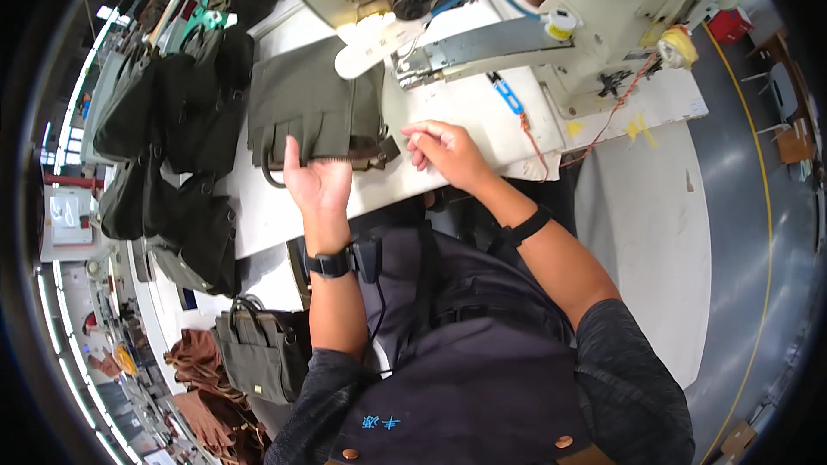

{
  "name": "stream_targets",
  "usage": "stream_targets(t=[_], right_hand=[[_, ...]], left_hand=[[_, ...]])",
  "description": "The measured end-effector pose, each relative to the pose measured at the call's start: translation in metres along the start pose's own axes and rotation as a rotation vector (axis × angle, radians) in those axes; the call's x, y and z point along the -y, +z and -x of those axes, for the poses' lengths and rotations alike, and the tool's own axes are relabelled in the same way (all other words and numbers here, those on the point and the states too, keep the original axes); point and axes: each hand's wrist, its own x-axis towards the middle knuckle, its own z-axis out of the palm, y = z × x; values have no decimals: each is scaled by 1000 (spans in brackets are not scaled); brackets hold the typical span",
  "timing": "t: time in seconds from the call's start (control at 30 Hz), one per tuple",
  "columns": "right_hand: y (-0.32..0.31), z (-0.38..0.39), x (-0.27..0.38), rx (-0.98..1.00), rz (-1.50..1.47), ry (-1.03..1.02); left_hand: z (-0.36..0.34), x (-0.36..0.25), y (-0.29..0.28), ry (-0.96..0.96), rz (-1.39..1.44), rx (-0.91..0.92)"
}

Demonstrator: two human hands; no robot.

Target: The person operates an industrial sewing machine to attach a zipper to a dark green fabric bag. They guide the bag under the needle, sew along the zipper track, and then use scissors to trim the excess thread. The person inspects the finished seam and the bag's handle before placing the item aside.

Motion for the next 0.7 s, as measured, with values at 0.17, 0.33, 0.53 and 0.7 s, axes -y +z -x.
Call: stream_targets(t=[0.17,0.33,0.53,0.7], right_hand=[[-9,0,-18,23,-77,15],[3,-3,-8,58,-79,-23],[-9,2,7,81,35,35],[-21,18,86,-47,594,-509]], left_hand=[[-1,1,-25,-178,-7,-5],[-1,-24,-36,-231,-110,-19],[-22,-18,5,-81,-370,117],[-61,-24,44,-77,-326,126]])
